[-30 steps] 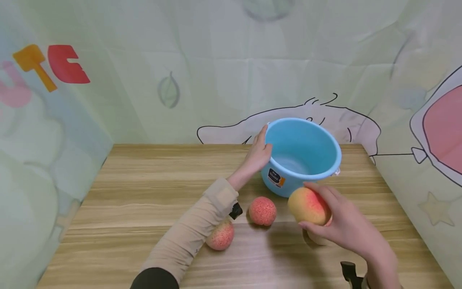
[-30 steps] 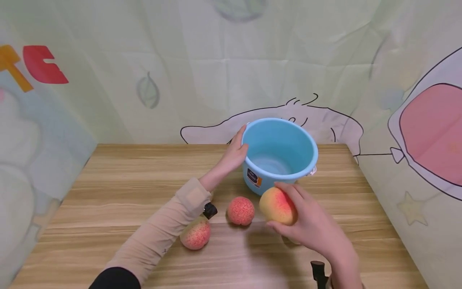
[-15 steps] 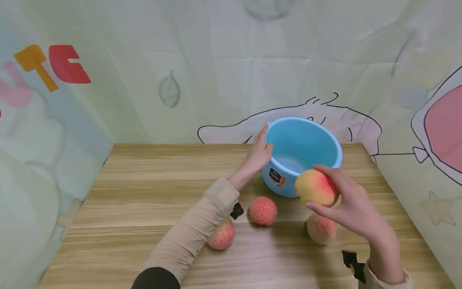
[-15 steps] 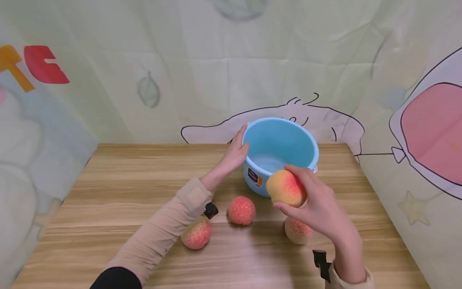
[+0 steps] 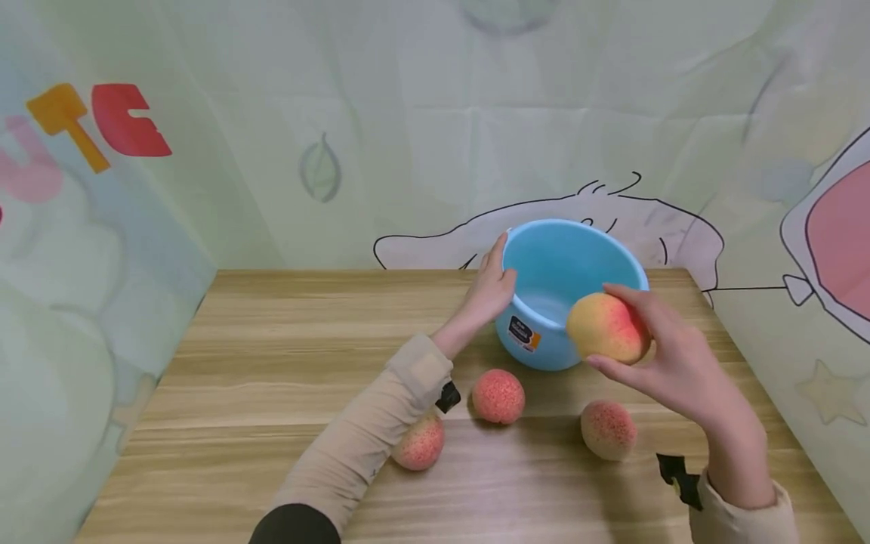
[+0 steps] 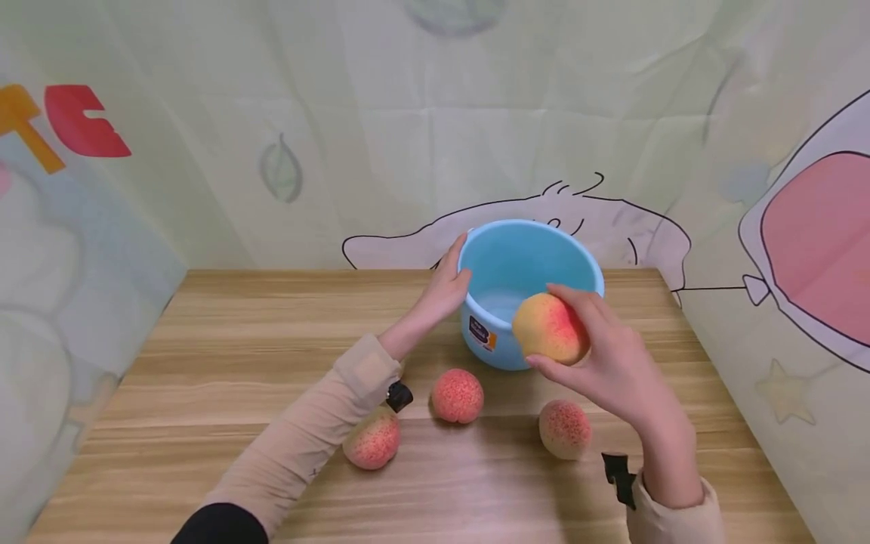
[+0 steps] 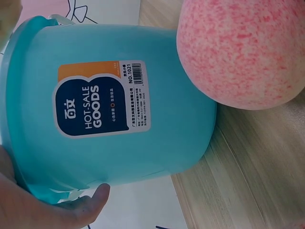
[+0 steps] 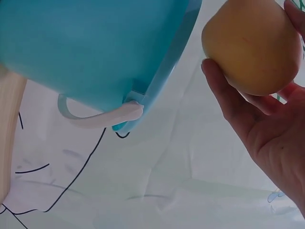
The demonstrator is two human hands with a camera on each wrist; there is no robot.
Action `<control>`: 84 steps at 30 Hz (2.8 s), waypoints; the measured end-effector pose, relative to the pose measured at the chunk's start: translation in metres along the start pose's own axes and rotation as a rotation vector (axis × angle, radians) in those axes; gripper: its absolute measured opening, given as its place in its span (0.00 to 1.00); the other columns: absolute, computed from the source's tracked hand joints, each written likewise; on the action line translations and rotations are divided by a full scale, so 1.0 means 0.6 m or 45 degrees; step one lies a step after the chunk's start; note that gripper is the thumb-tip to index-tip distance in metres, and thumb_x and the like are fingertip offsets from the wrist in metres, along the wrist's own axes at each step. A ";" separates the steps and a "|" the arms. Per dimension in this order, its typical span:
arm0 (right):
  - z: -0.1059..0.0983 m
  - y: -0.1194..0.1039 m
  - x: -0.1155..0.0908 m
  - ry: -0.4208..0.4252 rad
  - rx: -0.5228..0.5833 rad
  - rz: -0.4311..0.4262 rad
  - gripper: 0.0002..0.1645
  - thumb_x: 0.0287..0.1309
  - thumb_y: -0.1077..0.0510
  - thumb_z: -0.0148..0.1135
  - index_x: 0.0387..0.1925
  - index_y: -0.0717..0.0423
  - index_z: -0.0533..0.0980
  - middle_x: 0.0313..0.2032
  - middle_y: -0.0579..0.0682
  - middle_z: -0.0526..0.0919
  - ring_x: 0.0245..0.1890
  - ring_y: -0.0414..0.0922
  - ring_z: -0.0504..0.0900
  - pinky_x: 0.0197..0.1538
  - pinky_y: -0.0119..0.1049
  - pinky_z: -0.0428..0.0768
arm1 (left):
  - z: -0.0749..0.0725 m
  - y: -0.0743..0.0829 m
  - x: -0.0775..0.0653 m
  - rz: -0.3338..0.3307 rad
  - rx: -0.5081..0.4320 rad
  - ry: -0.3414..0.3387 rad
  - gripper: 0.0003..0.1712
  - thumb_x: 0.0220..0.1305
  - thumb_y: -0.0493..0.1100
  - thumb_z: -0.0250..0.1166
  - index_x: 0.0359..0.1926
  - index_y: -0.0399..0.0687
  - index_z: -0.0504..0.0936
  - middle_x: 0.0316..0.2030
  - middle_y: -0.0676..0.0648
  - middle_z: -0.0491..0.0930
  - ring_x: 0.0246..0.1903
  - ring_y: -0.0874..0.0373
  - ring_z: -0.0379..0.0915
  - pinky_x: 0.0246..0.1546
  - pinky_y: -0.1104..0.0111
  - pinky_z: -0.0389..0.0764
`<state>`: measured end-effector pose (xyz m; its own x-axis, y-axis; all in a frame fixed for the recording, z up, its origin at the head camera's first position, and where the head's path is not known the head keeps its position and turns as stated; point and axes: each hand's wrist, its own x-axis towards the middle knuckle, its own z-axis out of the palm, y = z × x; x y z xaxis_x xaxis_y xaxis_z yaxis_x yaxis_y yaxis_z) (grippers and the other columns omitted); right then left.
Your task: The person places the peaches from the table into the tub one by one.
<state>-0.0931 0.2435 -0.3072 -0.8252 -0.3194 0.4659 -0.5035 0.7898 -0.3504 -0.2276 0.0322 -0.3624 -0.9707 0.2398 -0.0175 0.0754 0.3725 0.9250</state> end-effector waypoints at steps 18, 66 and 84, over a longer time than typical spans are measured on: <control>0.026 0.037 0.042 0.047 0.174 0.252 0.48 0.42 0.53 0.78 0.66 0.48 0.66 0.53 0.54 0.78 0.42 0.31 0.69 0.37 0.15 0.70 | -0.001 0.002 -0.004 0.014 -0.015 -0.010 0.37 0.70 0.40 0.42 0.77 0.58 0.41 0.75 0.43 0.50 0.71 0.44 0.54 0.67 0.48 0.64; 0.081 0.087 0.103 -0.378 0.039 0.413 0.51 0.49 0.33 0.66 0.67 0.55 0.62 0.59 0.59 0.73 0.52 0.55 0.75 0.51 0.55 0.77 | -0.001 0.005 -0.006 -0.029 -0.029 -0.007 0.37 0.71 0.40 0.42 0.77 0.61 0.40 0.74 0.44 0.50 0.71 0.45 0.54 0.67 0.47 0.63; 0.083 0.090 0.121 -0.495 -0.045 0.395 0.45 0.54 0.37 0.64 0.67 0.55 0.64 0.60 0.61 0.74 0.56 0.59 0.76 0.53 0.60 0.76 | 0.000 0.000 -0.004 -0.001 -0.039 0.004 0.37 0.71 0.40 0.43 0.77 0.61 0.41 0.74 0.44 0.50 0.71 0.44 0.55 0.66 0.47 0.65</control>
<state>-0.1929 0.2372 -0.3328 -0.9724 -0.2333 0.0042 -0.2161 0.8936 -0.3935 -0.2249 0.0319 -0.3624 -0.9714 0.2367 -0.0169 0.0679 0.3452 0.9361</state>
